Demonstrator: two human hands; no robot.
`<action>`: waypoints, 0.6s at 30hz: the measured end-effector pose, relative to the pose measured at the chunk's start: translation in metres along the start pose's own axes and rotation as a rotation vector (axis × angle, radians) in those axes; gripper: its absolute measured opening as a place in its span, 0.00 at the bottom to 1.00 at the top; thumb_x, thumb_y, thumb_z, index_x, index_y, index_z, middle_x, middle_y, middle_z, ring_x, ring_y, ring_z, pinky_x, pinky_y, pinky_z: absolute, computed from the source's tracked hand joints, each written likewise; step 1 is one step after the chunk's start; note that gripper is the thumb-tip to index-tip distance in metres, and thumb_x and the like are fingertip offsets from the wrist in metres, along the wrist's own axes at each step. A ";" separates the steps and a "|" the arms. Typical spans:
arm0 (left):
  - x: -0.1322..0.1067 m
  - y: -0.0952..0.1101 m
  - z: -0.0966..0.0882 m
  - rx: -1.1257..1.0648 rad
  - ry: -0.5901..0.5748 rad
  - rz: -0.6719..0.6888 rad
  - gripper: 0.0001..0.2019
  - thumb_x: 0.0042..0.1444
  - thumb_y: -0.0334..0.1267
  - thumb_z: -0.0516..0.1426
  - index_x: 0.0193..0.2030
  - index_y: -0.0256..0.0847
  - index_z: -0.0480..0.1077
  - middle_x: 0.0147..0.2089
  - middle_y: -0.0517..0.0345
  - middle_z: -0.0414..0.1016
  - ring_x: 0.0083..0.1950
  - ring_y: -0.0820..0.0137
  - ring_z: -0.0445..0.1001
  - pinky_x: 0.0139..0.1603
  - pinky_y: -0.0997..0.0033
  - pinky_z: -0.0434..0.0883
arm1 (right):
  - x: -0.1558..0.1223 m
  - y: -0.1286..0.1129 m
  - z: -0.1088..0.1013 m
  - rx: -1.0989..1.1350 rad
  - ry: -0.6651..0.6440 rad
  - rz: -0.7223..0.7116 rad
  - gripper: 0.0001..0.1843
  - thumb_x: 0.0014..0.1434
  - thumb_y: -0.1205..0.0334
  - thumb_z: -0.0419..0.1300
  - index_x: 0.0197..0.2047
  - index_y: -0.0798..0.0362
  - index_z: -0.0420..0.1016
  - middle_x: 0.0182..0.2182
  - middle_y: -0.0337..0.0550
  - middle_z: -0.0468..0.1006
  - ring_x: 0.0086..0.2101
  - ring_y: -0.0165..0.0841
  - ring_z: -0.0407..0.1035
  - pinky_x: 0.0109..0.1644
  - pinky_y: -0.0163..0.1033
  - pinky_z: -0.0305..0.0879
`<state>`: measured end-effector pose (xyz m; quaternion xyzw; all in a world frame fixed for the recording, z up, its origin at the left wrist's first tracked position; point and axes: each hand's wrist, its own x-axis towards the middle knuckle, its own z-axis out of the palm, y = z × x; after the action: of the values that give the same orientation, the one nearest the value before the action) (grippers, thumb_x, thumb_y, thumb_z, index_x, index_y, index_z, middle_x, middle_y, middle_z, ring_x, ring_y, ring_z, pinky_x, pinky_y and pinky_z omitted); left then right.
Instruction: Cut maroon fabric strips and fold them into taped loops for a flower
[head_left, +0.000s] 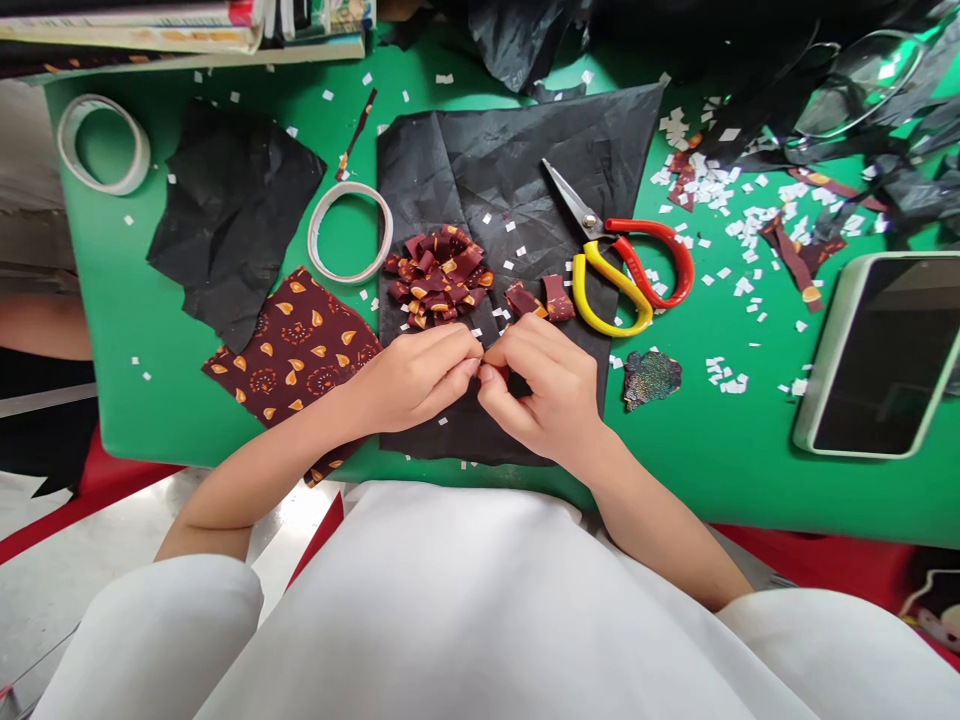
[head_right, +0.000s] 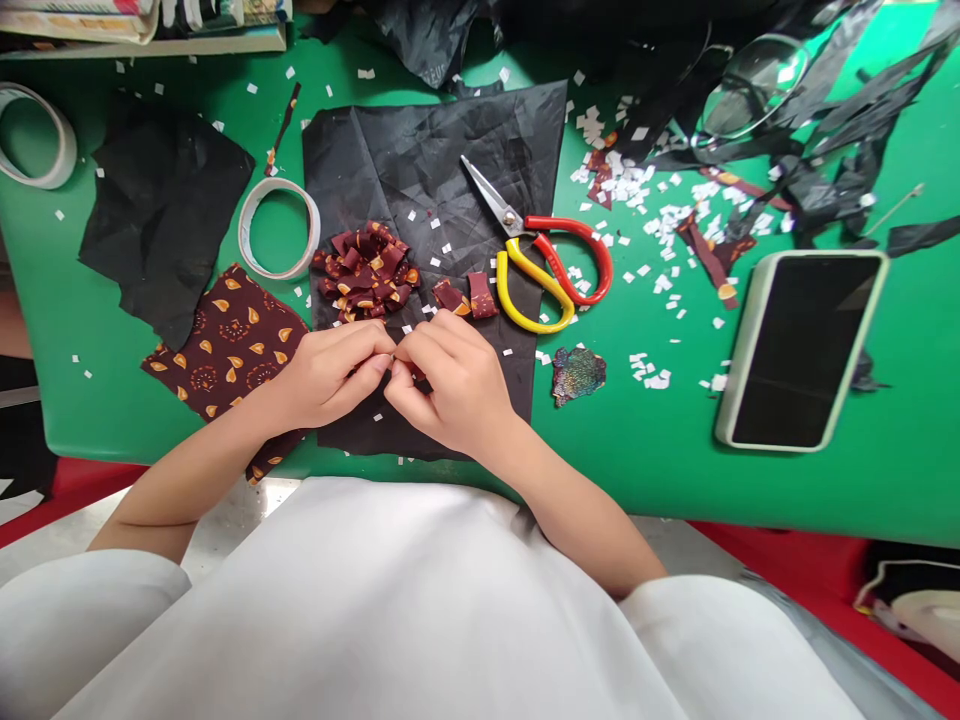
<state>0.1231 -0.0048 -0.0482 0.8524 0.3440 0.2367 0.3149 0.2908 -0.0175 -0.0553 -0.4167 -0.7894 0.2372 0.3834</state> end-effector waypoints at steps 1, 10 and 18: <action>0.000 0.000 0.000 0.004 0.002 0.001 0.07 0.61 0.29 0.46 0.32 0.38 0.61 0.28 0.60 0.63 0.30 0.76 0.62 0.32 0.78 0.63 | 0.000 0.000 0.000 -0.001 -0.003 0.004 0.12 0.52 0.75 0.53 0.24 0.52 0.57 0.19 0.36 0.62 0.24 0.28 0.52 0.27 0.35 0.54; 0.000 0.000 0.000 0.004 -0.001 -0.002 0.07 0.60 0.29 0.45 0.32 0.39 0.61 0.28 0.60 0.64 0.30 0.76 0.62 0.32 0.78 0.63 | 0.000 -0.001 0.000 0.001 -0.019 0.023 0.12 0.52 0.74 0.53 0.23 0.51 0.57 0.19 0.35 0.61 0.24 0.28 0.53 0.28 0.35 0.55; 0.000 0.000 -0.001 -0.019 -0.020 -0.019 0.08 0.61 0.31 0.45 0.32 0.39 0.61 0.28 0.60 0.64 0.30 0.76 0.63 0.32 0.78 0.63 | 0.000 -0.002 -0.001 -0.017 -0.033 0.034 0.12 0.53 0.74 0.53 0.23 0.51 0.57 0.19 0.36 0.62 0.24 0.28 0.53 0.28 0.36 0.55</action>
<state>0.1228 -0.0043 -0.0472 0.8483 0.3466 0.2286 0.3286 0.2907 -0.0183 -0.0529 -0.4296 -0.7902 0.2438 0.3628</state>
